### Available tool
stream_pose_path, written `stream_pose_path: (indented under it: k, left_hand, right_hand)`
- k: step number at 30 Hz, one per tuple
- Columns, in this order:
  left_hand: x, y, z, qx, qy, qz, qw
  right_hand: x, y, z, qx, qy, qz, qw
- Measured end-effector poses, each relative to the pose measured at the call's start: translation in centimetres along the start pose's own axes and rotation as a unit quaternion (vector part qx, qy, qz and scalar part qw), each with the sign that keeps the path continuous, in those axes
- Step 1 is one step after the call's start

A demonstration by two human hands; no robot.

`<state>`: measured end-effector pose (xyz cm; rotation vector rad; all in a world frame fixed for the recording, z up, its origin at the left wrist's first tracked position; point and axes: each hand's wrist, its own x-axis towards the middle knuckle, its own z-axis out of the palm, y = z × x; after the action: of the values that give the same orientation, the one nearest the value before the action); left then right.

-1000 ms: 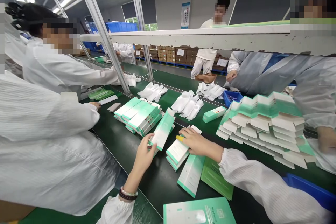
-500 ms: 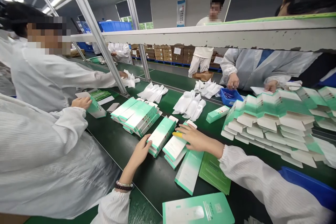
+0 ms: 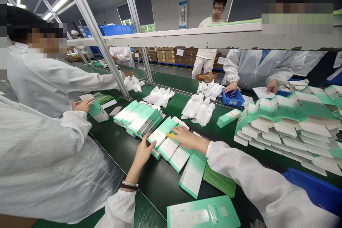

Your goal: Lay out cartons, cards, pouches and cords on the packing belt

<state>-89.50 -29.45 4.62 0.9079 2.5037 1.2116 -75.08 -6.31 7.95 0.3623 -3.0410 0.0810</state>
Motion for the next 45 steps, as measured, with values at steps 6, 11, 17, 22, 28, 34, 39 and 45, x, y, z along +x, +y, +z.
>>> stream_pose_path:
  k: [6,11,17,22,28,34,39,45]
  left_hand:
    - [0.7,-0.5,-0.9,0.005,0.027,0.083,0.996]
    - [-1.0,-0.2,-0.9,0.066,0.0,0.159,0.985]
    - [-2.2,-0.7,-0.2,0.112,-0.039,0.225,0.967]
    - [-1.9,-1.6,-1.1,0.13,-0.07,0.25,0.957]
    - [0.0,-3.2,-2.8,0.139,-0.033,0.201,0.969]
    - [3.5,-6.0,-4.1,0.154,0.0,0.068,0.986]
    - [4.0,-5.8,-4.5,0.129,-0.035,0.082,0.988]
    - [4.5,-5.6,-5.6,0.117,-0.111,0.176,0.971]
  right_hand:
    - [1.2,0.4,0.2,-0.02,0.011,0.0,1.0]
    - [0.8,0.2,0.7,0.002,0.011,-0.016,1.0]
    - [0.8,0.1,0.0,0.057,0.011,0.007,0.998]
    - [-0.4,-0.3,-2.9,0.087,0.048,0.075,0.992]
    - [-5.2,-2.6,-4.8,0.096,0.0,0.103,0.99]
    - [-5.1,-3.3,-0.8,0.025,-0.064,0.036,0.997]
    - [-3.0,-2.8,1.3,-0.037,-0.036,0.018,0.999]
    - [-1.1,-2.5,1.0,-0.041,-0.005,0.012,0.999]
